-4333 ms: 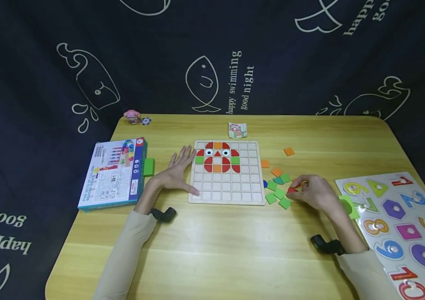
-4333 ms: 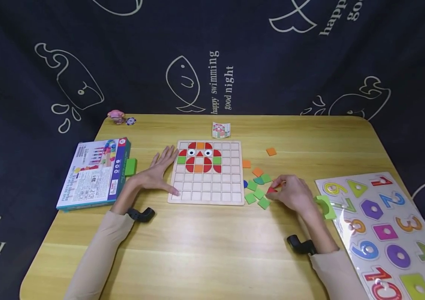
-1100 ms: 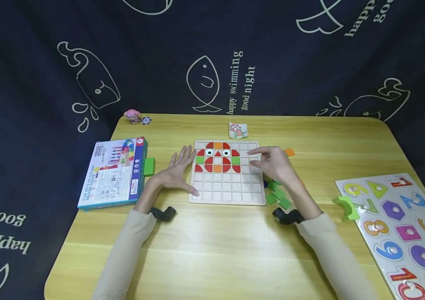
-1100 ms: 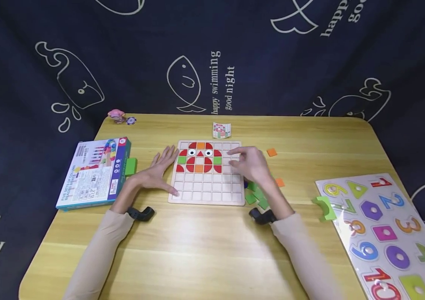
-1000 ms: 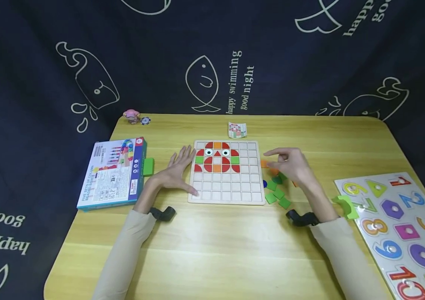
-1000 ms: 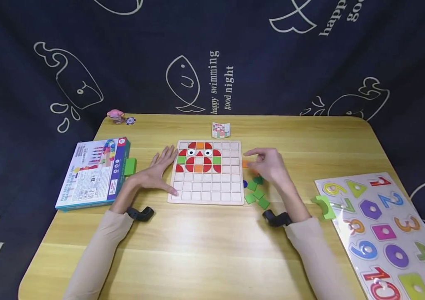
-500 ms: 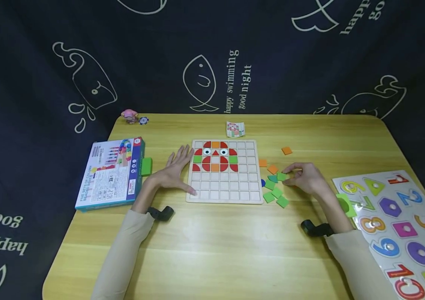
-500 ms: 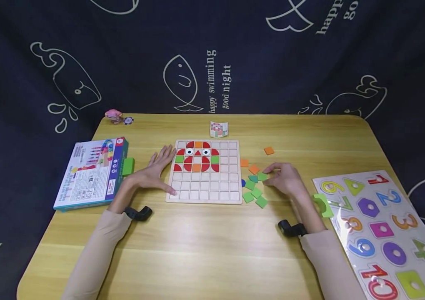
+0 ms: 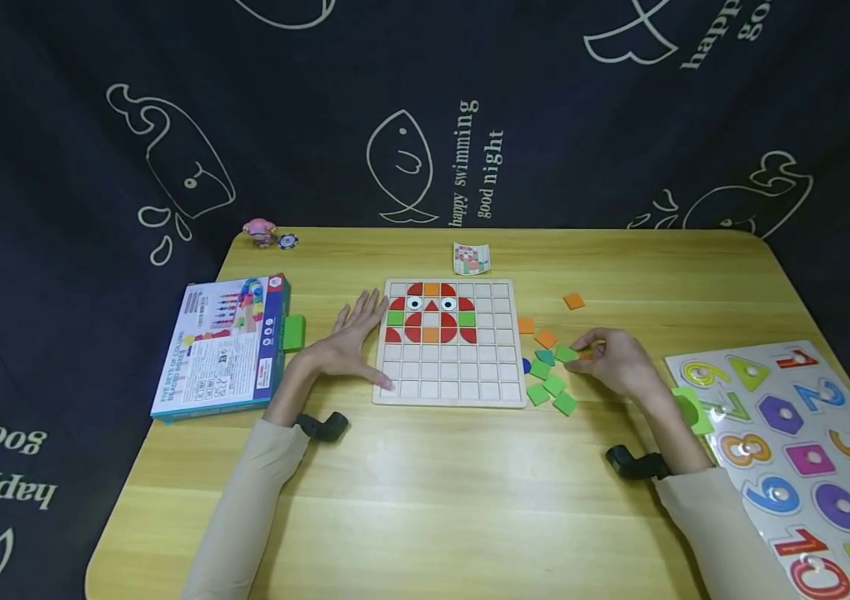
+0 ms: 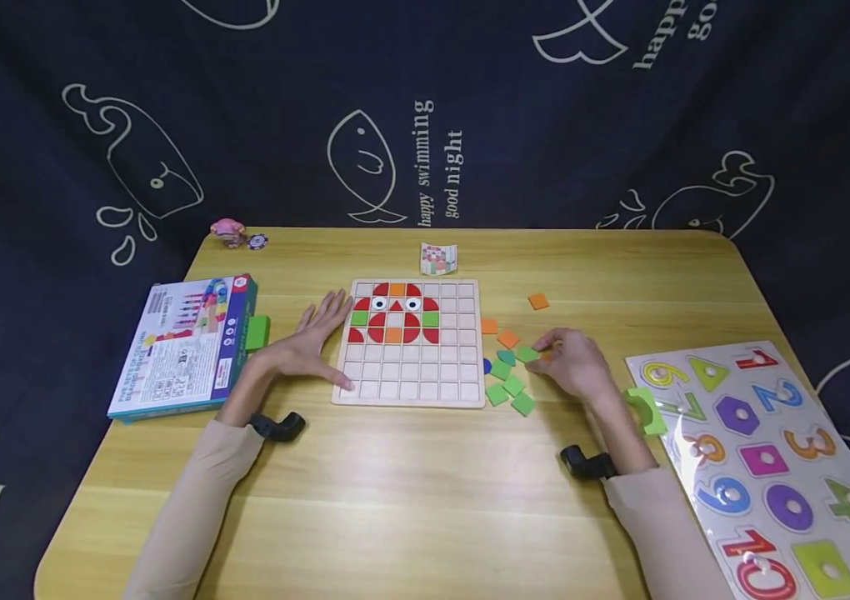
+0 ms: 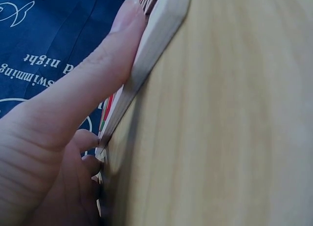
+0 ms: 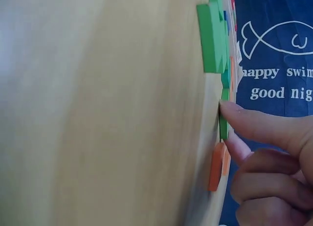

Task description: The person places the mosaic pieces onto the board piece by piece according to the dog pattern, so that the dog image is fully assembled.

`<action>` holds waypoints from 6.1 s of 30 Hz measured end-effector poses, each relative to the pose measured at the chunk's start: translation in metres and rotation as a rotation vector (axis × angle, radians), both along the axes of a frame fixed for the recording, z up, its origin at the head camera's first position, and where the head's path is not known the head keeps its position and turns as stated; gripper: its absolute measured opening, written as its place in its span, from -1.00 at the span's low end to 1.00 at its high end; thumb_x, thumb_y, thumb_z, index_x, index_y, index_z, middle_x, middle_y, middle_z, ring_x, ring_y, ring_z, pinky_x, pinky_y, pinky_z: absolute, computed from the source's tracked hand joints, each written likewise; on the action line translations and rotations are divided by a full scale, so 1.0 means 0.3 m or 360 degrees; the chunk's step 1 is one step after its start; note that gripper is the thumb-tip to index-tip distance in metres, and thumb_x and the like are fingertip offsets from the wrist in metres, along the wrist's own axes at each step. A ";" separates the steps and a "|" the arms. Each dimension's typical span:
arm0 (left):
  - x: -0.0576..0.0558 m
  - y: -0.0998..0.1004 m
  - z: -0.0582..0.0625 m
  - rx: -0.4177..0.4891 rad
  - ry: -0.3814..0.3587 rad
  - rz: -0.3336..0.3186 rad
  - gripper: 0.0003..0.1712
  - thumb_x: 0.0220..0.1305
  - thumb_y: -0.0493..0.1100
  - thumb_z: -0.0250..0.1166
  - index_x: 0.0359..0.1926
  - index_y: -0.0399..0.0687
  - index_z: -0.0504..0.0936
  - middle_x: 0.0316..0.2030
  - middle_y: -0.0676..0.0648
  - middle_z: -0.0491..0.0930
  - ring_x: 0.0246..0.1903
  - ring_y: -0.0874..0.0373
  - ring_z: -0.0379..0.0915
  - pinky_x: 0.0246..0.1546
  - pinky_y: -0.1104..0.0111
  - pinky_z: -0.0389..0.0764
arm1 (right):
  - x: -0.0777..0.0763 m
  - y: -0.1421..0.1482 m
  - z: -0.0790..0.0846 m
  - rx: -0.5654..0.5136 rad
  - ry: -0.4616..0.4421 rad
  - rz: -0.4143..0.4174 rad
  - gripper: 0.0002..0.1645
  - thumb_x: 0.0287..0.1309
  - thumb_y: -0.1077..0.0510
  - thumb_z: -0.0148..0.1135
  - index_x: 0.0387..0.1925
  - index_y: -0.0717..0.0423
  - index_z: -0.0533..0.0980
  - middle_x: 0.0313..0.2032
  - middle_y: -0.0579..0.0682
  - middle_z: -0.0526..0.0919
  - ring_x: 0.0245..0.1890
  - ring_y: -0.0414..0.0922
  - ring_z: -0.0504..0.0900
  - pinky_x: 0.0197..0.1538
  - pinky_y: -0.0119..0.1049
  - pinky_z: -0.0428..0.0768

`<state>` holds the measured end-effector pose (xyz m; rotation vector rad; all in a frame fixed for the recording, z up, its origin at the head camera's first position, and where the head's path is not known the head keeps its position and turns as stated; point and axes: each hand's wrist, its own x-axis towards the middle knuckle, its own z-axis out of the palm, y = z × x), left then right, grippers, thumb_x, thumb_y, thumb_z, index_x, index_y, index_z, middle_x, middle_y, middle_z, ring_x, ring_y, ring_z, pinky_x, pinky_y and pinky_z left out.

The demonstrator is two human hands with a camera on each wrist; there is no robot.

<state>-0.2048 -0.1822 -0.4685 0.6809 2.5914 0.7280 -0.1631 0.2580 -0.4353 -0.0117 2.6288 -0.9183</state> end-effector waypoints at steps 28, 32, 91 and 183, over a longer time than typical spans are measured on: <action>0.003 -0.002 0.002 -0.0019 -0.0001 -0.0010 0.65 -0.31 0.42 0.52 0.53 -0.01 -0.41 0.51 -0.16 -0.60 0.50 -0.08 -0.75 0.48 -0.08 -0.55 | -0.065 -0.620 0.002 -0.0031 0.0237 0.0421 -0.74 0.06 0.17 0.40 -0.19 0.13 0.59 -0.52 -0.05 0.55 -0.55 -0.16 0.42 -0.52 -0.37 0.36; -0.002 -0.003 0.000 -0.0023 0.0001 -0.0004 0.65 -0.33 0.42 0.52 0.53 -0.02 -0.40 0.51 -0.16 -0.60 0.50 -0.08 -0.75 0.47 -0.09 -0.56 | -0.071 -0.610 -0.001 -0.0067 0.0259 0.0395 -0.76 0.01 0.14 0.45 -0.23 0.08 0.63 -0.54 -0.05 0.54 -0.56 -0.16 0.39 -0.56 -0.39 0.28; 0.001 -0.002 0.004 -0.0018 0.0000 0.0005 0.65 -0.34 0.44 0.51 0.53 0.03 -0.40 0.52 -0.15 -0.59 0.51 -0.09 -0.74 0.48 -0.09 -0.54 | 0.063 -0.401 0.054 -0.0129 0.0188 0.0441 -0.66 0.11 0.05 0.38 -0.13 0.14 0.59 -0.73 -0.13 0.30 -0.74 -0.23 0.19 -0.64 -0.45 0.17; 0.004 0.004 0.000 -0.0028 0.0010 0.0010 0.65 -0.34 0.46 0.50 0.53 0.04 -0.39 0.52 -0.14 -0.58 0.51 -0.08 -0.74 0.48 -0.08 -0.53 | 0.146 -0.197 0.042 -0.0146 0.0209 0.0184 -0.61 0.12 0.06 0.37 -0.09 0.19 0.52 -0.75 -0.16 0.23 -0.74 -0.25 0.17 -0.62 -0.39 0.28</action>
